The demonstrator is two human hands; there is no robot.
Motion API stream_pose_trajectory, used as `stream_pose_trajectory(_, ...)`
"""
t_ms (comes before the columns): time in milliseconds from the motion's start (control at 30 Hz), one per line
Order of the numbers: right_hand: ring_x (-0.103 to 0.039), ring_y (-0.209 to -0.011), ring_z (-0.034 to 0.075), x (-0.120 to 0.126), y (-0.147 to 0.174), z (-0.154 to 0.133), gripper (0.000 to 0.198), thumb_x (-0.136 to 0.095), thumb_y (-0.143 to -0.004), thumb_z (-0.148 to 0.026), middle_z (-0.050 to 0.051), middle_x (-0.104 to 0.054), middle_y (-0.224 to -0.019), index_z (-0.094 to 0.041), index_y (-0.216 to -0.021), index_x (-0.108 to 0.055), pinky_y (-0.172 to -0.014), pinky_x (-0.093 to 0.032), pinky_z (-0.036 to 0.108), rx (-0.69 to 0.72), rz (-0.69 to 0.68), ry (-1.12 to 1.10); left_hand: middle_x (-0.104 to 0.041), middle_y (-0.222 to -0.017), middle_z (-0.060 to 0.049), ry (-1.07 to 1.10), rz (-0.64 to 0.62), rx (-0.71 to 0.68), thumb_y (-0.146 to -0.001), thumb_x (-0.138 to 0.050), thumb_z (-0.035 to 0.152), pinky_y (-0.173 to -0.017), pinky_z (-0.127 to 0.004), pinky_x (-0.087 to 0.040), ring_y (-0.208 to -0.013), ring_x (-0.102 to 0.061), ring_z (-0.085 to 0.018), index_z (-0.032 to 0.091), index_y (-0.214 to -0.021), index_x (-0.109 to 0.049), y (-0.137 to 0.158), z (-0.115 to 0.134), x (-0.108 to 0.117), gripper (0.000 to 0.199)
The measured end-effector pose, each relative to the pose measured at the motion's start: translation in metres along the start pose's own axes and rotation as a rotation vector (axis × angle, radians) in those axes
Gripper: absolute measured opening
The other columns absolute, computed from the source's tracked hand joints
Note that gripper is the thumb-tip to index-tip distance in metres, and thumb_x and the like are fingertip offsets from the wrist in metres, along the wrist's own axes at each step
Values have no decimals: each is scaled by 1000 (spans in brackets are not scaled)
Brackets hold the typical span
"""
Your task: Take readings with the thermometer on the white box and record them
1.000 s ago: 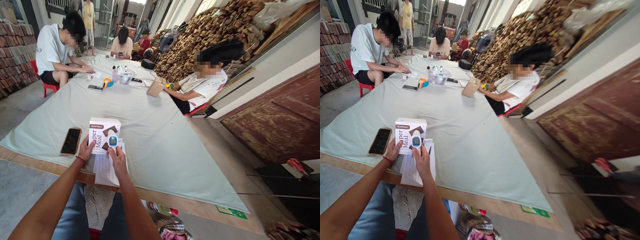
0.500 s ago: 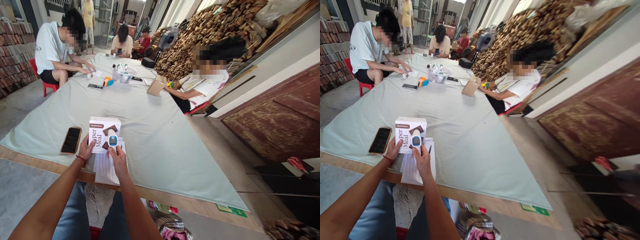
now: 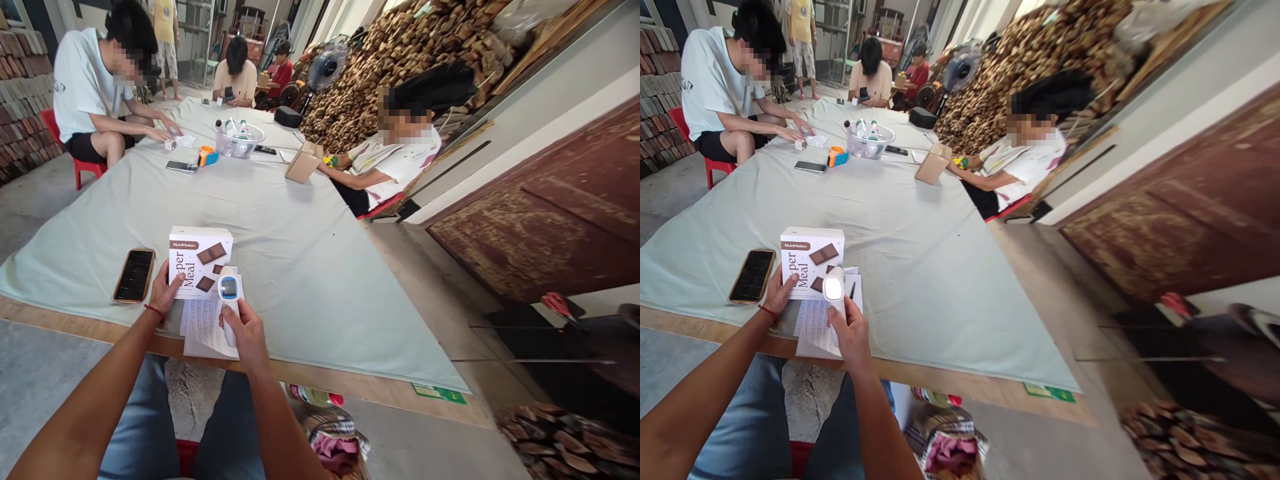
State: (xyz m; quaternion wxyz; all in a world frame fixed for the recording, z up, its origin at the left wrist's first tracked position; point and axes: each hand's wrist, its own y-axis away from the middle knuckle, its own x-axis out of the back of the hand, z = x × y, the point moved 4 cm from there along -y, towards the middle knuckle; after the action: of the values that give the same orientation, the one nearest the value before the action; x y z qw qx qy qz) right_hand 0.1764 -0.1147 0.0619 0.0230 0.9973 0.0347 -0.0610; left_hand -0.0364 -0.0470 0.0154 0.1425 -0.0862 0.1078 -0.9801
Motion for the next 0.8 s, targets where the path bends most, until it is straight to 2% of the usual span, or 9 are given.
stream_pose_trajectory(200, -50, -61, 14, 36, 22, -5, 37, -66, -76, -52, -2, -57, -67, -20, -92, -63, -58, -42, 26, 3, 162, 31, -70, -112, -14, 77, -115, 147, -60, -81, 57, -88, -44, -54, -102, -66, -31, 14, -118, -58, -4, 4, 4, 75)
stream_pose_trajectory(300, -52, -63, 15, 55, 30, -9, 35, -68, -75, -51, -1, -60, -69, -20, -90, -63, -59, -44, 27, 25, 248, 57, -68, -115, -15, 58, -130, 150, -58, -85, 52, -88, -44, -54, -105, -65, -31, 14, -117, -57, -8, 9, 9, 75)
stream_pose_trajectory(433, -55, -68, 17, 76, 39, -12, 33, -70, -73, -50, 0, -62, -70, -21, -86, -63, -63, -46, 29, 54, 348, 89, -68, -113, -12, 29, -17, 71, -56, -87, 47, -90, -45, -54, -105, -65, -29, 17, -116, -53, -24, 15, 15, 74)
stream_pose_trajectory(533, -57, -71, 18, 84, 43, -14, 32, -70, -74, -50, 1, -64, -73, -21, -85, -63, -66, -46, 29, 68, 371, 93, -67, -111, -11, -11, 61, 30, -56, -87, 41, -93, -44, -54, -104, -65, -28, 19, -115, -50, -46, 14, 15, 73)
stream_pose_trajectory(667, -59, -73, 19, 89, 47, -15, 34, -68, -77, -49, 3, -66, -76, -20, -95, -66, -65, -46, 30, 95, 370, 128, -64, -114, -11, -109, 140, 28, -58, -86, 34, -96, -44, -52, -107, -64, -28, 19, -117, -46, -77, 5, 11, 73)
stream_pose_trajectory(800, -61, -78, 21, 93, 46, -8, 41, -66, -79, -50, 4, -68, -81, -19, -106, -66, -68, -48, 31, 117, 387, 161, -65, -111, -11, -117, 147, 66, -61, -84, 32, -99, -45, -50, -109, -63, -28, 19, -120, -44, -95, -7, 0, 72)
